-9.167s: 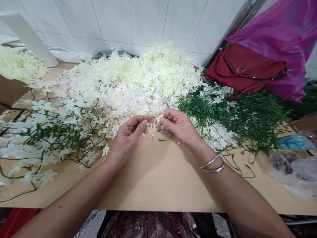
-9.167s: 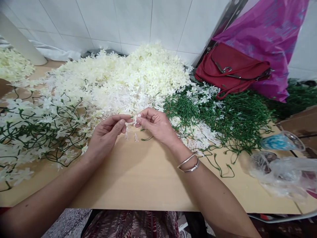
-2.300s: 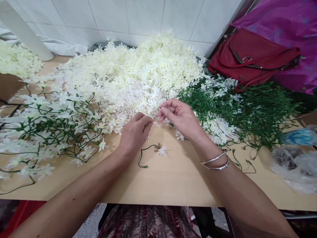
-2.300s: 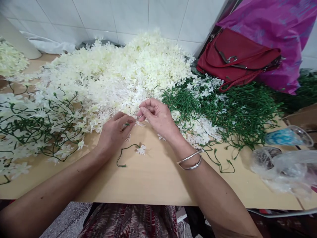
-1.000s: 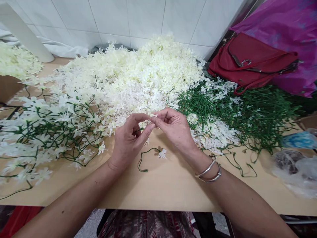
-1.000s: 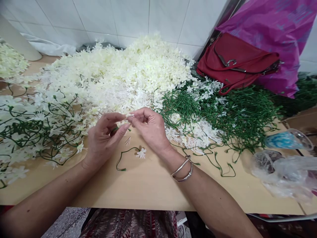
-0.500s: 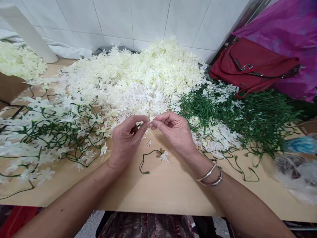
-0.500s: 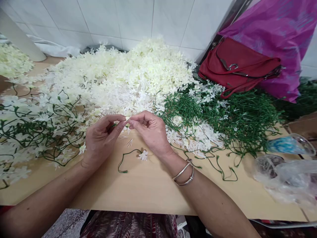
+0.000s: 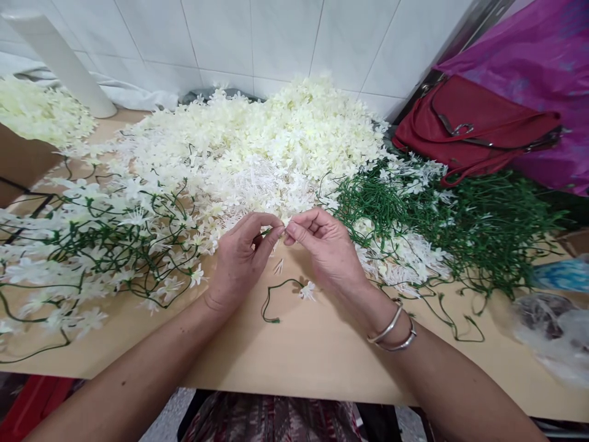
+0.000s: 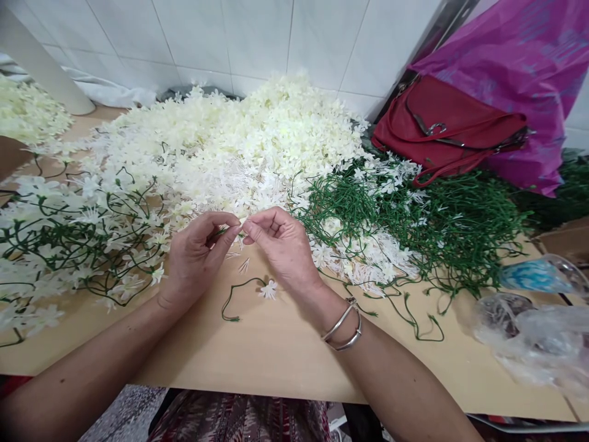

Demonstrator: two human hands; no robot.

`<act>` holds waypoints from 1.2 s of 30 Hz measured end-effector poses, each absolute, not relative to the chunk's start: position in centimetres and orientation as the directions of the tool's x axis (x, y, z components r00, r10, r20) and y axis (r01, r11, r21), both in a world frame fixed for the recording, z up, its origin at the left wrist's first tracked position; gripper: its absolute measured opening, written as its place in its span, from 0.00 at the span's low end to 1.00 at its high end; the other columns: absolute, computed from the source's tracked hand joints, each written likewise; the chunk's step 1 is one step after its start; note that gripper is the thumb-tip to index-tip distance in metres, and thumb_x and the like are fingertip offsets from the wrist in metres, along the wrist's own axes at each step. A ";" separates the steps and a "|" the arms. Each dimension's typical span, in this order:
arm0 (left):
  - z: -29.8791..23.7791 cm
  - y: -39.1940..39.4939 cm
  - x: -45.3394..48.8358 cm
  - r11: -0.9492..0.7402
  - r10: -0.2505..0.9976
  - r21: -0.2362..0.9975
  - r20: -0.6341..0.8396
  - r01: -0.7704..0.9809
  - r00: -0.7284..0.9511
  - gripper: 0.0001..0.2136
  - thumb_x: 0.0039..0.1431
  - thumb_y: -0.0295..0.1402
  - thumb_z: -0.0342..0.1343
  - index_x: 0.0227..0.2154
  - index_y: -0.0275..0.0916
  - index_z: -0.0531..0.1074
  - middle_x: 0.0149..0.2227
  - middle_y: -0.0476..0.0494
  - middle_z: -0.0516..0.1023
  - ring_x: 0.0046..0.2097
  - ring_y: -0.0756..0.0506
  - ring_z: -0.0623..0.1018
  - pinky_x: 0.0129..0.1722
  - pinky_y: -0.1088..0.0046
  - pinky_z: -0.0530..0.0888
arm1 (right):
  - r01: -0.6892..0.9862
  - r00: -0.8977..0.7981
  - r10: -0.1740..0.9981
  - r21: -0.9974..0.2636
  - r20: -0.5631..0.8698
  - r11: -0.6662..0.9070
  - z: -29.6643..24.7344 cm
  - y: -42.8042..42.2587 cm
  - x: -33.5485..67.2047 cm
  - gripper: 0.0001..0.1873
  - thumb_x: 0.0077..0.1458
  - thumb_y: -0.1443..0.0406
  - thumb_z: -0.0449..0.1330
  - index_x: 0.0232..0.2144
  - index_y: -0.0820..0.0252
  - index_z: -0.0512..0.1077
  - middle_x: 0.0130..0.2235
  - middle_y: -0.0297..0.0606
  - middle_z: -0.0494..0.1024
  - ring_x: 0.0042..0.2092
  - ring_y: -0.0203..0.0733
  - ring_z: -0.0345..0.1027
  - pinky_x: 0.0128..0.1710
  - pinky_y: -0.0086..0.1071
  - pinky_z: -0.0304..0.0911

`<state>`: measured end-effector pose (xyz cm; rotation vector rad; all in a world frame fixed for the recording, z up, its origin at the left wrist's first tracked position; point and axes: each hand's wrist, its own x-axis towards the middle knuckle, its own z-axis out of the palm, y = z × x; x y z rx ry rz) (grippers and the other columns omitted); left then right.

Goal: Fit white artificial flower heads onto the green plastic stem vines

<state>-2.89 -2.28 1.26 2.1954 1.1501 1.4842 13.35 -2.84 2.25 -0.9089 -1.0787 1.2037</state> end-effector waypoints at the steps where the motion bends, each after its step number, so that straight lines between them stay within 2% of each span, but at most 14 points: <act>1: 1.2 -2.2 -2.9 -0.658 0.722 0.587 0.670 0.471 0.172 0.02 0.68 0.27 0.59 0.38 0.40 0.75 0.36 0.50 0.81 0.29 0.52 0.71 0.29 0.76 0.66 | -0.285 0.009 0.991 -0.950 0.131 0.128 2.3 -2.9 13.3 0.10 0.51 0.62 0.75 0.31 0.56 0.78 0.30 0.28 0.79 0.30 0.33 0.73 0.36 0.32 0.69; 6: 1.2 -2.1 -2.8 -0.651 0.733 0.613 0.660 0.448 0.163 0.02 0.68 0.27 0.58 0.38 0.40 0.74 0.34 0.50 0.80 0.28 0.52 0.70 0.29 0.76 0.66 | -0.367 -0.010 0.998 -0.928 0.067 0.058 2.4 -3.0 13.1 0.12 0.49 0.60 0.76 0.33 0.54 0.79 0.30 0.28 0.79 0.31 0.33 0.73 0.40 0.33 0.70; 14: 1.1 -2.2 -2.8 -0.671 0.716 0.594 0.675 0.443 0.179 0.02 0.69 0.28 0.58 0.39 0.40 0.75 0.37 0.49 0.81 0.30 0.53 0.72 0.31 0.76 0.68 | -0.293 0.054 0.993 -0.949 0.109 0.120 2.2 -3.2 13.0 0.09 0.53 0.60 0.74 0.31 0.55 0.77 0.29 0.30 0.79 0.32 0.35 0.73 0.40 0.34 0.70; 16: 1.1 -2.3 -2.8 -0.626 0.763 0.659 0.629 0.417 0.151 0.02 0.69 0.30 0.58 0.39 0.40 0.75 0.32 0.51 0.79 0.26 0.53 0.70 0.28 0.76 0.67 | -0.293 0.046 0.994 -0.950 0.102 0.111 2.2 -3.2 13.0 0.10 0.52 0.60 0.74 0.31 0.55 0.78 0.29 0.30 0.79 0.32 0.35 0.73 0.40 0.34 0.70; 18: 1.1 -2.3 -2.8 -0.540 0.837 0.774 0.533 0.331 0.120 0.04 0.70 0.34 0.58 0.42 0.41 0.76 0.28 0.53 0.75 0.23 0.54 0.68 0.25 0.77 0.66 | -0.320 0.033 0.996 -0.943 0.086 0.092 2.3 -3.1 13.1 0.11 0.51 0.59 0.75 0.31 0.55 0.78 0.29 0.30 0.79 0.32 0.35 0.73 0.41 0.34 0.70; 21: 1.2 -2.1 -2.9 -0.406 0.913 0.902 0.393 0.146 0.107 0.09 0.69 0.38 0.60 0.47 0.41 0.77 0.32 0.50 0.78 0.23 0.54 0.70 0.24 0.78 0.69 | -0.379 -0.019 0.999 -0.925 0.046 0.036 2.5 -2.9 13.5 0.13 0.49 0.59 0.77 0.30 0.55 0.78 0.30 0.29 0.79 0.32 0.35 0.73 0.43 0.34 0.70; 23: 1.2 -1.9 -3.0 -0.363 0.929 0.928 0.354 0.087 0.107 0.10 0.67 0.39 0.63 0.46 0.41 0.79 0.33 0.50 0.79 0.23 0.55 0.70 0.23 0.78 0.69 | -0.410 -0.074 0.997 -0.912 0.012 -0.019 2.6 -2.8 13.7 0.14 0.47 0.59 0.78 0.30 0.55 0.79 0.31 0.29 0.80 0.32 0.34 0.74 0.42 0.33 0.70; 26: 1.3 -1.6 -3.1 -0.328 0.942 0.942 0.319 0.076 0.108 0.08 0.64 0.39 0.66 0.40 0.41 0.81 0.23 0.53 0.71 0.22 0.54 0.68 0.22 0.79 0.67 | -0.427 -0.137 0.990 -0.900 -0.038 -0.094 2.8 -2.8 13.9 0.16 0.44 0.58 0.80 0.31 0.56 0.79 0.31 0.29 0.80 0.31 0.33 0.73 0.40 0.31 0.70; 28: 1.2 -1.6 -3.1 -0.310 0.946 0.949 0.303 0.053 0.113 0.08 0.63 0.39 0.66 0.39 0.41 0.81 0.21 0.55 0.68 0.21 0.54 0.67 0.22 0.79 0.66 | -0.427 -0.151 0.987 -0.897 -0.056 -0.116 2.9 -2.8 14.0 0.18 0.43 0.58 0.80 0.31 0.56 0.78 0.31 0.28 0.79 0.31 0.32 0.73 0.40 0.30 0.70; 32: 1.1 -1.6 -3.1 -0.285 0.948 0.959 0.282 -0.002 0.148 0.08 0.63 0.39 0.67 0.40 0.41 0.80 0.23 0.53 0.71 0.23 0.54 0.68 0.24 0.78 0.68 | -0.415 -0.124 0.992 -0.906 -0.039 -0.087 3.0 -2.9 13.9 0.18 0.44 0.60 0.80 0.31 0.57 0.76 0.31 0.27 0.79 0.30 0.32 0.73 0.38 0.30 0.70; 36: 1.1 -1.5 -3.1 -0.280 0.951 0.960 0.277 -0.003 0.139 0.10 0.61 0.41 0.69 0.39 0.41 0.81 0.25 0.51 0.73 0.23 0.54 0.67 0.22 0.78 0.67 | -0.327 -0.069 0.997 -0.945 0.022 -0.001 2.8 -2.9 13.8 0.16 0.46 0.59 0.78 0.30 0.56 0.76 0.28 0.28 0.78 0.30 0.34 0.74 0.37 0.31 0.70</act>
